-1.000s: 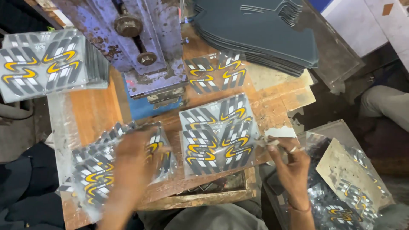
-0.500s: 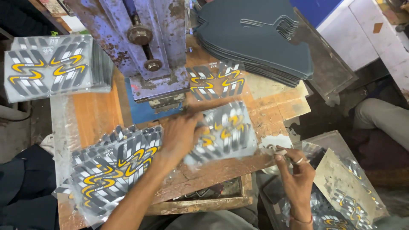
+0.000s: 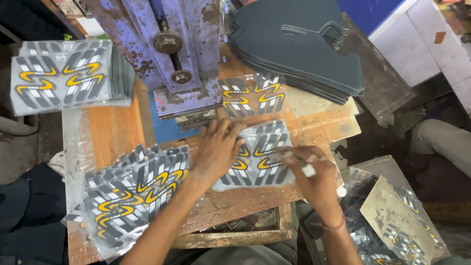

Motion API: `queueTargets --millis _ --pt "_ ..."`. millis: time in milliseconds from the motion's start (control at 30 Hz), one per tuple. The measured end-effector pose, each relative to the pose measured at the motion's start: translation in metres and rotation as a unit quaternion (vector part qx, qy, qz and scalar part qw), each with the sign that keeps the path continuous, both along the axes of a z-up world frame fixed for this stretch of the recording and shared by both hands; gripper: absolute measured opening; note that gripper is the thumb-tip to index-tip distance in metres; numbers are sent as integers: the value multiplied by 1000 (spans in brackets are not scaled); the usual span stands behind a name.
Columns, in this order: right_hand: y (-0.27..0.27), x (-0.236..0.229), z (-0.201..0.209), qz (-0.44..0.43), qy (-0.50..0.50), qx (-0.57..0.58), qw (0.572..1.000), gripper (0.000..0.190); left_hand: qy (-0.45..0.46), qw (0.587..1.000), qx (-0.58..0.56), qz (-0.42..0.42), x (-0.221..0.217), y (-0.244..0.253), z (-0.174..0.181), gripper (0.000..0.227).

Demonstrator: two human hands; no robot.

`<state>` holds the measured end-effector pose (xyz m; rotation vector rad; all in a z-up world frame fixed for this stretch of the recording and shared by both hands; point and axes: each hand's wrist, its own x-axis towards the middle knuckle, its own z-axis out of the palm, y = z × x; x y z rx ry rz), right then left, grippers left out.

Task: The person cleans a stack of transparent plastic sheets featuring a yellow and black graphic design using a white cloth. They wipe the surface of each sheet individually and then stack them on the table. The person also briefly handles a clear plastic bottle before resuming the cleaning process.

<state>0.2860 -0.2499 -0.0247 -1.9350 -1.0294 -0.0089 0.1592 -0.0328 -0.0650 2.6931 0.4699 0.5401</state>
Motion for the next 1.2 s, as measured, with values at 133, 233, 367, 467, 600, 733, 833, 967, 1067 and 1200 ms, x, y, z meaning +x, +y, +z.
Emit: queueTargets --millis 133,233,367,467,600,733,833,967,1067,1200 --pt "34 -20 -7 156 -42 -9 987 13 -66 996 -54 40 0 -16 -21 31" --pt "51 -15 -20 156 -165 -88 970 16 -124 990 -19 59 0 -18 -27 23" --pt "74 22 -31 89 -214 -115 966 12 -127 990 -37 50 -2 -20 -19 26" --pt "77 36 -13 37 -222 -130 966 12 -135 988 -26 64 -2 -21 -12 24" --pt "36 17 15 -18 -114 -1 993 11 -127 988 -20 85 0 -26 -12 21" --pt "-15 -19 -23 -20 -47 5 999 11 -94 990 -63 89 5 -30 -9 20" --pt "-10 -35 -23 20 -123 -58 991 23 -118 988 -49 83 6 -30 -12 19" --pt "5 -6 -36 -29 -185 -54 981 9 -126 989 -35 70 5 -28 -12 18" --pt "13 32 -44 -66 -180 -34 981 3 -132 988 -32 74 5 -29 -15 17" --pt "3 33 -7 -96 -95 73 988 14 -186 979 -16 80 1 -30 -3 16"
